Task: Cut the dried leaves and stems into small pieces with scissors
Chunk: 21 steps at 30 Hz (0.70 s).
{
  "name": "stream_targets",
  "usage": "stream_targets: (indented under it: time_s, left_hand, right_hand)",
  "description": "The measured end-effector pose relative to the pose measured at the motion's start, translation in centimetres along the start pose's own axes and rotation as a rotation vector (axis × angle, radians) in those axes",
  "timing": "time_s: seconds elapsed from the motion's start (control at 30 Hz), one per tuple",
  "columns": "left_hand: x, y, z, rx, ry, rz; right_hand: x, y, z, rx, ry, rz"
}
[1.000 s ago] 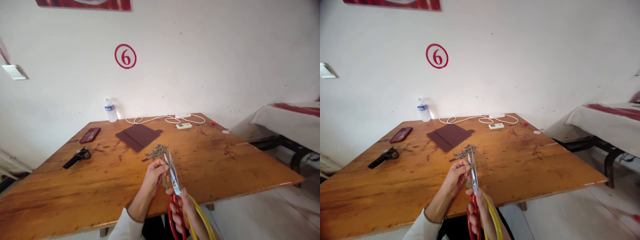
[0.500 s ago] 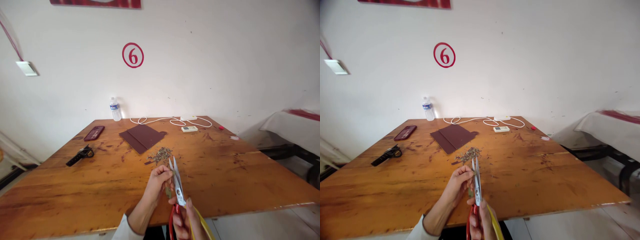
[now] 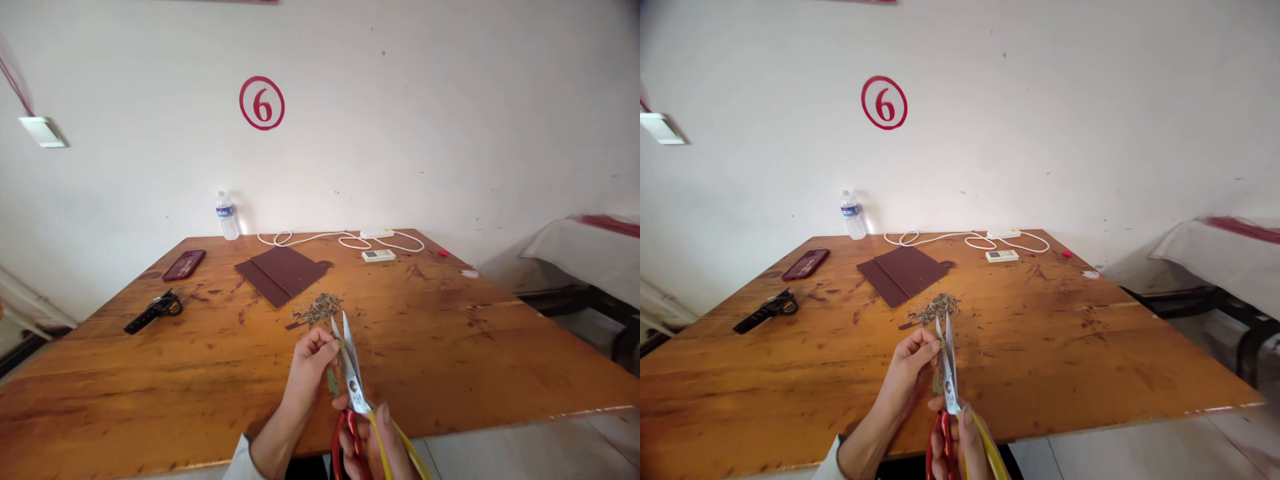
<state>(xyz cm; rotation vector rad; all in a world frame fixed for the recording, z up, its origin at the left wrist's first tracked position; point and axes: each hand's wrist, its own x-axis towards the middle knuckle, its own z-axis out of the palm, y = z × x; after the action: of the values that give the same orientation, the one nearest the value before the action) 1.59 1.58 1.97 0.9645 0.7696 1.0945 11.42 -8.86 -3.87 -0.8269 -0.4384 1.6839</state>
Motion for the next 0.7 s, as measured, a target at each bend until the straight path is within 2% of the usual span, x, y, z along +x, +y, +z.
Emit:
stream_targets:
  time_s: [0.13,0.27,0.37,0.47,0.7]
  left_hand:
    - [-0.2,0.3,0.0,0.19,0.053,0.112]
    - [-0.2,1.0,0.2,0.293,0.064,0.136]
    - [-0.3,1.3,0.4,0.307,0.045,0.127]
    - [-0.3,1.4,0.7,0.299,0.043,0.129]
    - [-0.4,1.2,1.0,0.258,0.064,0.086]
  right_hand:
    - [-0.8,-0.6,0.1,-0.052,0.018,0.032]
    - [-1.1,-1.1,0.7,-0.087,0.008,0.015]
    - [-0.9,-1.3,1.3,-0.08,-0.017,-0.009]
    - [-0.6,-1.3,1.8,-0.04,0.014,-0.017]
    - [-0.2,-1.0,1.9,0.045,0.031,0.037]
